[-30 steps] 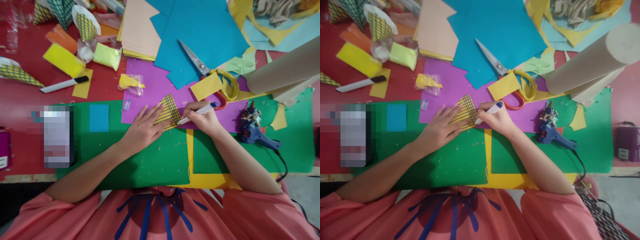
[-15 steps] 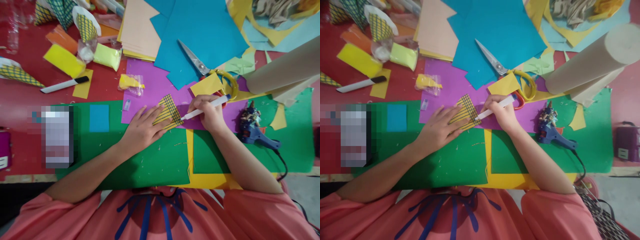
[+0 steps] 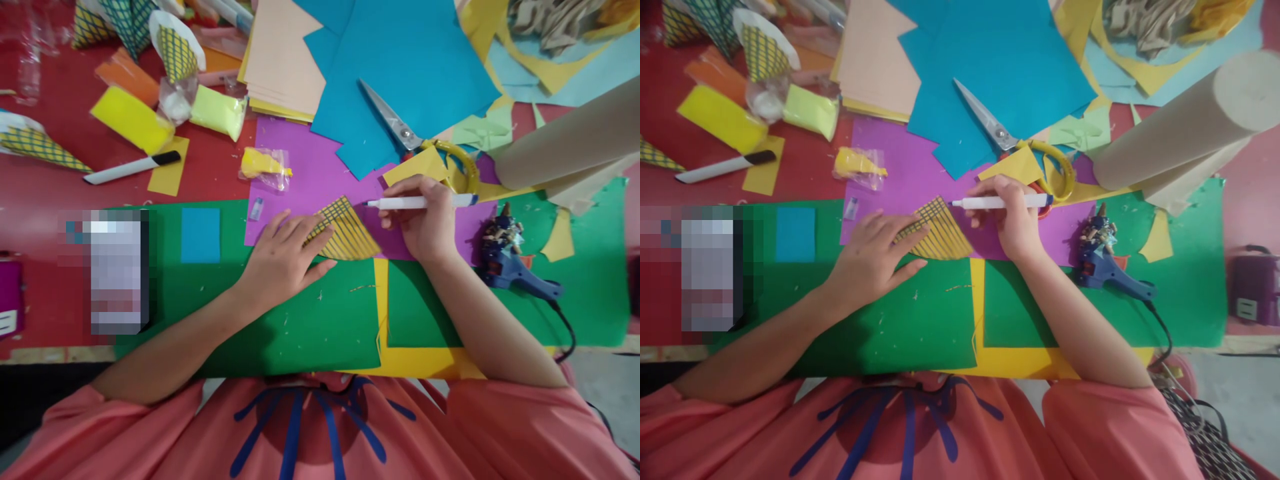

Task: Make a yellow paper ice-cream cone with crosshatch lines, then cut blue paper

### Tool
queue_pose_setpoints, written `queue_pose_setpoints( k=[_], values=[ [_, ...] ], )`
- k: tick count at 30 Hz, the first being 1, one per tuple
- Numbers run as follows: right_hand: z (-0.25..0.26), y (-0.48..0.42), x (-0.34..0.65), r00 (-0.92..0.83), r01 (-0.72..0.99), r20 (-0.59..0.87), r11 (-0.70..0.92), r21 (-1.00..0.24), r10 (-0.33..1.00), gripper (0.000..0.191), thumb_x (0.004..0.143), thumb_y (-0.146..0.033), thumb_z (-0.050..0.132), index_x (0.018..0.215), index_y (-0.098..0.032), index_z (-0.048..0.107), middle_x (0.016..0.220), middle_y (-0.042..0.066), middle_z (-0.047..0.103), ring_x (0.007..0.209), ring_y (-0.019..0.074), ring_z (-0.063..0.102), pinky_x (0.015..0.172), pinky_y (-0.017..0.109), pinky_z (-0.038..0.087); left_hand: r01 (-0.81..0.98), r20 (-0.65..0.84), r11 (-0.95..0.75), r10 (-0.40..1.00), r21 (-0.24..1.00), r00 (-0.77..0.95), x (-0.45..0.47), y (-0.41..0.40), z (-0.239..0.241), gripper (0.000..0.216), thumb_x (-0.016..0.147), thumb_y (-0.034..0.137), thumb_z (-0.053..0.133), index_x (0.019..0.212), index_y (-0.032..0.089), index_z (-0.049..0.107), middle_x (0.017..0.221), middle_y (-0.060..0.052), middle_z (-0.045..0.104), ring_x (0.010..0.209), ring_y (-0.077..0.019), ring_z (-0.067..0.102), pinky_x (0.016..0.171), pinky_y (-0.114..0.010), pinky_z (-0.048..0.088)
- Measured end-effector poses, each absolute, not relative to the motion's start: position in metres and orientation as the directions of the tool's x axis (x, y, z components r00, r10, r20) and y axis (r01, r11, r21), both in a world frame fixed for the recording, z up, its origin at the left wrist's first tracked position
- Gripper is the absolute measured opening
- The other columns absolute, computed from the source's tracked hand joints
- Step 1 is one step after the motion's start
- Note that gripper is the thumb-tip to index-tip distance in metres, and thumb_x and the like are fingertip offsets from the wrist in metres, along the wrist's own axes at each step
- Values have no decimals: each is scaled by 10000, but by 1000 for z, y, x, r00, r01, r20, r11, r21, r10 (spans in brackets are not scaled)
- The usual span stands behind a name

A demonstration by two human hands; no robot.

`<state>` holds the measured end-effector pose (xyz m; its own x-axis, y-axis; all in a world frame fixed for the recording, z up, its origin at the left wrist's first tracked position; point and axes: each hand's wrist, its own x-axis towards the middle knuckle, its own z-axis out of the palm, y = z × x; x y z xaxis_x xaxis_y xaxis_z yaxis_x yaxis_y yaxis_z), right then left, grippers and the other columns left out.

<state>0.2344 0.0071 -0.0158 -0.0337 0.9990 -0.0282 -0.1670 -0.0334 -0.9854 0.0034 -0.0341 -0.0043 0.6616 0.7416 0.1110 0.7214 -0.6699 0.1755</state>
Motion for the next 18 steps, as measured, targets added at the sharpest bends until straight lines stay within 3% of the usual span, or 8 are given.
queue_pose_setpoints(
  k=[3, 8, 13, 15, 18],
  values=[
    [-16, 8, 233, -23, -225, -67, -70, -972, 997, 361, 865, -490, 453, 792, -207, 665, 620, 29, 647, 486, 130, 572, 414, 267, 451, 714, 104, -672, 739, 197, 666, 3, -35, -4, 514, 892, 493, 442, 1270, 156, 529, 1081, -136, 607, 1019, -288, 552, 882, -456, 454],
    [-17, 7, 231, 15, -168, 67, 68, -983, 998, 323, 891, -460, 461, 846, -226, 679, 704, 32, 656, 580, 135, 608, 535, 290, 518, 662, 86, -711, 694, 238, 715, 3, -33, -5, 449, 931, 390, 402, 1304, 152, 480, 1407, -133, 444, 1300, -273, 398, 1096, -491, 299],
    [-13, -3, 229, 121, 27, 303, 302, -953, 945, 282, 869, -471, 520, 941, -274, 708, 789, 31, 689, 649, 158, 647, 599, 317, 537, 637, 87, -746, 660, 195, 746, 5, -36, -3, 437, 914, 409, 442, 1303, 218, 498, 1293, -106, 524, 1197, -267, 488, 1089, -494, 322],
    [-11, -6, 229, 51, 137, 351, 341, -930, 935, 242, 841, -453, 576, 951, -287, 713, 840, 30, 709, 720, 172, 669, 658, 331, 551, 631, 88, -755, 651, 178, 754, 6, -39, -4, 446, 901, 426, 460, 1306, 242, 500, 1236, -106, 535, 1159, -271, 506, 1071, -502, 346],
    [-8, -8, 229, -113, 237, 308, 327, -915, 944, 177, 827, -365, 621, 939, -266, 715, 892, 25, 723, 812, 178, 684, 742, 333, 560, 626, 81, -761, 644, 172, 761, 8, -41, -6, 467, 896, 439, 465, 1323, 252, 484, 1211, -105, 530, 1141, -272, 510, 1061, -516, 359]
  ],
)
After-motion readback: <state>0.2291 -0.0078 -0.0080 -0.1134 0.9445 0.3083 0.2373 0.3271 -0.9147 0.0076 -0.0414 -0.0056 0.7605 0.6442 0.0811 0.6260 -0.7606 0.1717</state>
